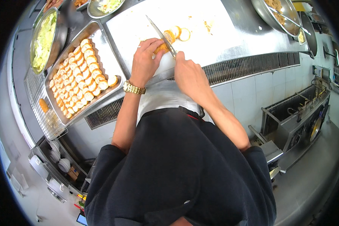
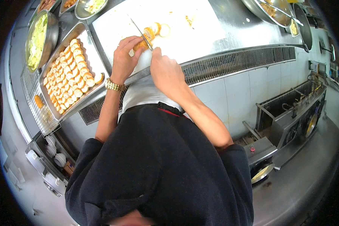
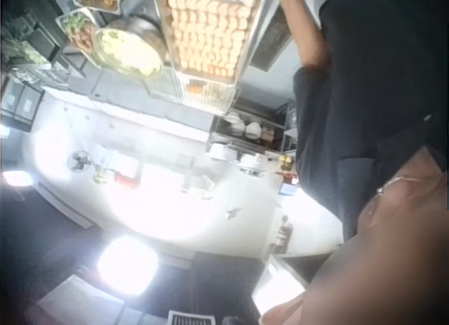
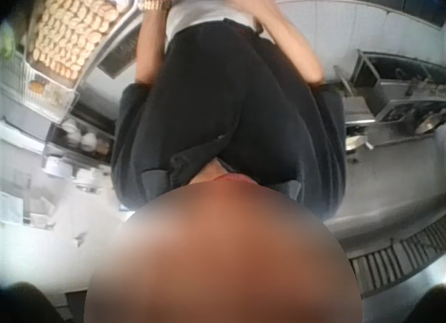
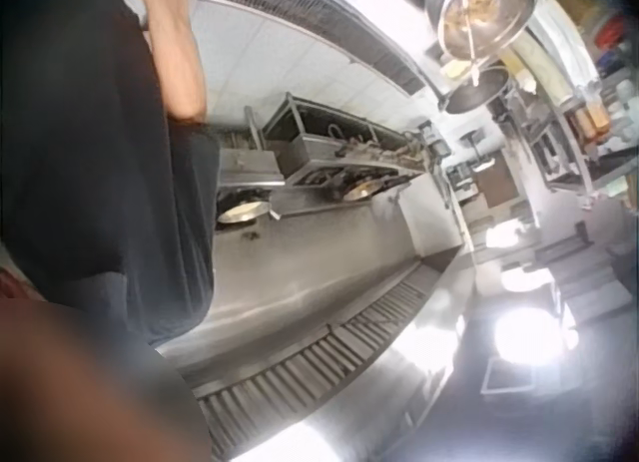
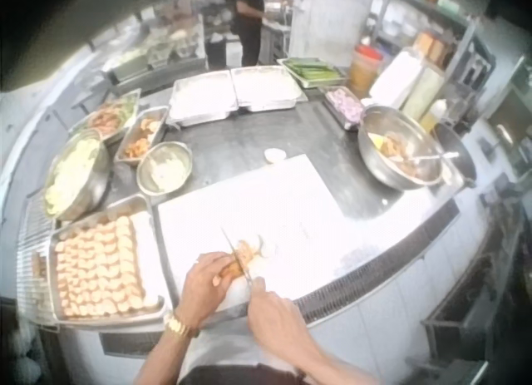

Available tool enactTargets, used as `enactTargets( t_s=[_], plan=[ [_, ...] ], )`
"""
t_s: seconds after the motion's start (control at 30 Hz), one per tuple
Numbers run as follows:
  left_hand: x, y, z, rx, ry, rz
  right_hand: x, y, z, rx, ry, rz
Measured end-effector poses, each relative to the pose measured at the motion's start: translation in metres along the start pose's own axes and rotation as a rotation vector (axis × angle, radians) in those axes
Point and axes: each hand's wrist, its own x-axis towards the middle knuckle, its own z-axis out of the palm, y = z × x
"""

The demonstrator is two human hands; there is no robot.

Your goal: The person places pre-rolled sushi pieces onto a metal tray, then slices a cylindrical food item on a cutting board and arranges the slices on the tray. The person continues to organize the sushi rolls and slices in neat rows.

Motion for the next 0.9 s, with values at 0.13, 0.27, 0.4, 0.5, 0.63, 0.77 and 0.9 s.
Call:
enactTargets(
  t_s=[0.13, 0.27, 0.4, 0.5, 0.63, 0.77, 0.9],
  plan=[
    [0.000, -0.002, 0.001, -0.048, 0.024, 0.002, -0.010, 0.004, -0.004, -0.063, -0.068, 0.050],
    [-0.001, -0.001, 0.004, -0.058, 0.041, 0.015, -0.013, 0.006, 0.003, 0.024, -0.069, -0.002],
    [0.000, -0.002, 0.003, -0.045, 0.047, 0.014, -0.018, 0.011, 0.011, -0.049, -0.118, 0.105],
    [-0.001, -0.002, 0.002, -0.041, 0.039, -0.010, -0.027, 0.020, 0.021, -0.050, -0.141, 0.101],
    [-0.001, 0.000, 0.002, -0.040, 0.035, -0.026, 0.012, 0.019, 0.052, 0.001, -0.057, 0.108],
    [-0.003, 0.000, -0.004, -0.035, 0.052, -0.020, 0.021, 0.020, 0.046, -0.034, -0.020, 0.112],
    [-0.009, -0.001, -0.007, -0.029, 0.077, -0.019, -0.007, 0.012, 0.025, -0.058, -0.070, 0.130]
  ],
)
